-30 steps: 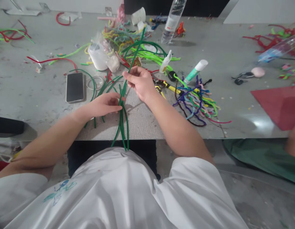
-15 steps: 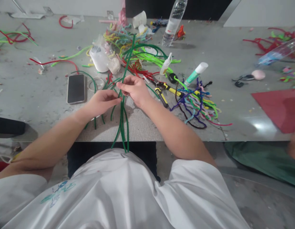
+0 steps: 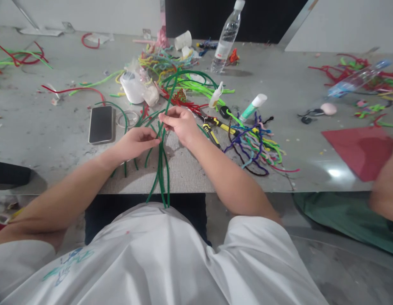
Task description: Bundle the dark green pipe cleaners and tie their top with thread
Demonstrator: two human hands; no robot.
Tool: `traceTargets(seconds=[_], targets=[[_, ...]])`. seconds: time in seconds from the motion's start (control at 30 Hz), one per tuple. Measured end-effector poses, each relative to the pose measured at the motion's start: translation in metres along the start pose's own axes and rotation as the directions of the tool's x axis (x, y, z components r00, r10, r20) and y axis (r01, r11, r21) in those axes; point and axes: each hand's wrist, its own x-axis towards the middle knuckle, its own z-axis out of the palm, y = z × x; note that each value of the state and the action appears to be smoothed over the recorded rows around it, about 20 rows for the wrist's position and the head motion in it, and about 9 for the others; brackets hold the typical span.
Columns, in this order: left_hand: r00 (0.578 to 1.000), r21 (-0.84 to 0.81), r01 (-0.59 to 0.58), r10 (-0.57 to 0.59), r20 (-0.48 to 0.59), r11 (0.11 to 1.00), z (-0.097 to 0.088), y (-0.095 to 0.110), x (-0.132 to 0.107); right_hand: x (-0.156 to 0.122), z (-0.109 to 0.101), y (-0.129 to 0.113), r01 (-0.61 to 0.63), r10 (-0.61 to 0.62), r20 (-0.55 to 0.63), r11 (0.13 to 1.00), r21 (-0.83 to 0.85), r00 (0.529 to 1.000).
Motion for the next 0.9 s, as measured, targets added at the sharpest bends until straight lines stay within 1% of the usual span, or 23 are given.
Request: traceTargets(seconds=[0.13, 0.3, 0.4, 0.5, 0.7, 0.9], targets=[[1.0, -0.009, 0.014, -0.015, -0.006, 1.0, 0.0, -0.001, 0.0, 0.0, 0.0, -0.006, -0.018, 0.018, 0.003, 1.0, -0.016, 1.0], [1.0, -0.02, 0.011, -0.011, -0.014, 1.0, 0.001, -0.005, 0.002, -0.001, 0.003, -0.012, -0.046, 0.044, -0.04, 0.997, -0.062, 0.998], [1.0, -0.01, 0.001, -0.001, -0.012, 1.0, 0.0, -0.005, 0.002, 0.0, 0.003, -0.013, -0.059, 0.057, -0.041, 0.997, -0.05, 0.998], [1.0, 0.0, 0.016, -0.016, -0.023, 1.0, -0.001, -0.004, 0.001, 0.002, 0.002, -0.014, -0.064, 0.063, -0.056, 0.998, -0.025, 0.996], [1.0, 0.014, 0.017, -0.018, 0.026, 1.0, -0.003, 0.001, -0.001, 0.002, 0.0, -0.016, -0.097, 0.095, -0.072, 0.995, -0.027, 0.993], [0.999, 0.002, 0.021, -0.021, 0.038, 1.0, -0.003, -0.001, -0.002, 0.003, 0.0, -0.019, -0.094, 0.091, -0.085, 0.995, -0.028, 0.992]])
